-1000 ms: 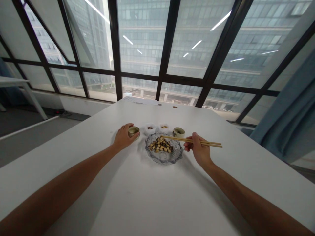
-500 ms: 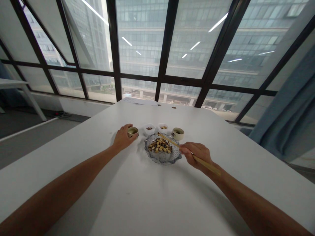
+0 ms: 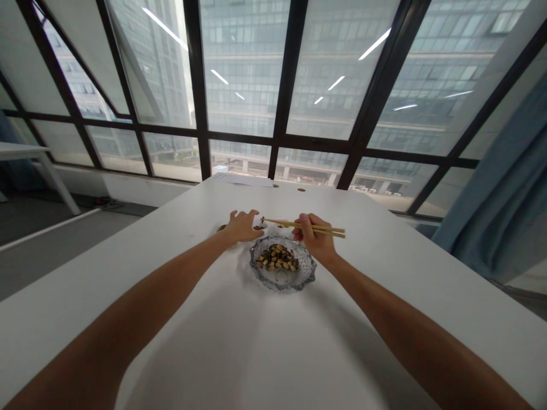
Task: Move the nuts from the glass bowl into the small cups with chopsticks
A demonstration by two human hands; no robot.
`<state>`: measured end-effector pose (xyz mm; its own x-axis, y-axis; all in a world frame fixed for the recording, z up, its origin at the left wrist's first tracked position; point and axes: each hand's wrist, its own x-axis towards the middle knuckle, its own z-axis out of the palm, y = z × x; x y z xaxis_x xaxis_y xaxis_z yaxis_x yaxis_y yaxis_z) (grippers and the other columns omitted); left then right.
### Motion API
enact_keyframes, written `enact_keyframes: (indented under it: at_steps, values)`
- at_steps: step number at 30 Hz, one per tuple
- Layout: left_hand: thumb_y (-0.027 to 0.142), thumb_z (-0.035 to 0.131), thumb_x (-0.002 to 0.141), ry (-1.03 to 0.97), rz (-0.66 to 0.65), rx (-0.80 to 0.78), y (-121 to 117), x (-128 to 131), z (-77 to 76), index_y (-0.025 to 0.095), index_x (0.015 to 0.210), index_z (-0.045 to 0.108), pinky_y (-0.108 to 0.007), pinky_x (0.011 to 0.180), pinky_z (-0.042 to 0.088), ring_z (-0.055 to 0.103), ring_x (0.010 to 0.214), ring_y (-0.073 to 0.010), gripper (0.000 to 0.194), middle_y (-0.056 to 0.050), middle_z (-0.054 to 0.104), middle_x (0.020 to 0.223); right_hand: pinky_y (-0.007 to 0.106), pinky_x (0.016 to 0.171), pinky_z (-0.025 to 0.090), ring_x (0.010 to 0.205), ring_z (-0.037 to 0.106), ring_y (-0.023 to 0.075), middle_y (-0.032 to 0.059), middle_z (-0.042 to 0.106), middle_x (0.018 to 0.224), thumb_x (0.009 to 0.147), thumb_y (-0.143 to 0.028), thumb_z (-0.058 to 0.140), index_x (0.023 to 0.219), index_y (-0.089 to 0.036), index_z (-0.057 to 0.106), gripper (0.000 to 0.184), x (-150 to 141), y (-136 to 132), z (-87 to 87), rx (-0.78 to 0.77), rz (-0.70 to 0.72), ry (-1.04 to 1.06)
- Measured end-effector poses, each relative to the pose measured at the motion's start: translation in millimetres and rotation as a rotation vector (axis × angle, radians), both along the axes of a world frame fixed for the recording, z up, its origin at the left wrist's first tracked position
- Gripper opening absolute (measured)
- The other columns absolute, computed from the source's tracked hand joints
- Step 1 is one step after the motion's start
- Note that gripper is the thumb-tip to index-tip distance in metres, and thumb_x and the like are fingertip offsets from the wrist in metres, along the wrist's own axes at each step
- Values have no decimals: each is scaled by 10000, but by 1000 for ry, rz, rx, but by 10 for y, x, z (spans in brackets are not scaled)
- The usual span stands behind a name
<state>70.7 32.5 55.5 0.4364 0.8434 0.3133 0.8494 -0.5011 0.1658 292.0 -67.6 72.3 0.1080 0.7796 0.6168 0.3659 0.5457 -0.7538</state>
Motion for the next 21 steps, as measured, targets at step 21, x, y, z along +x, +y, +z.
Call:
enact_keyframes:
  at_steps: [21]
  values:
    - [483,623,882,-67,-69,148,-173,-138,-183,237,1327,548,-535,1188,299,592,1265,-327,514,-116,685,1296,232,390,486,455,642,156,38,693,582,922,-655,594,652,-211,666,525,143,-464,34,-149,150,-277]
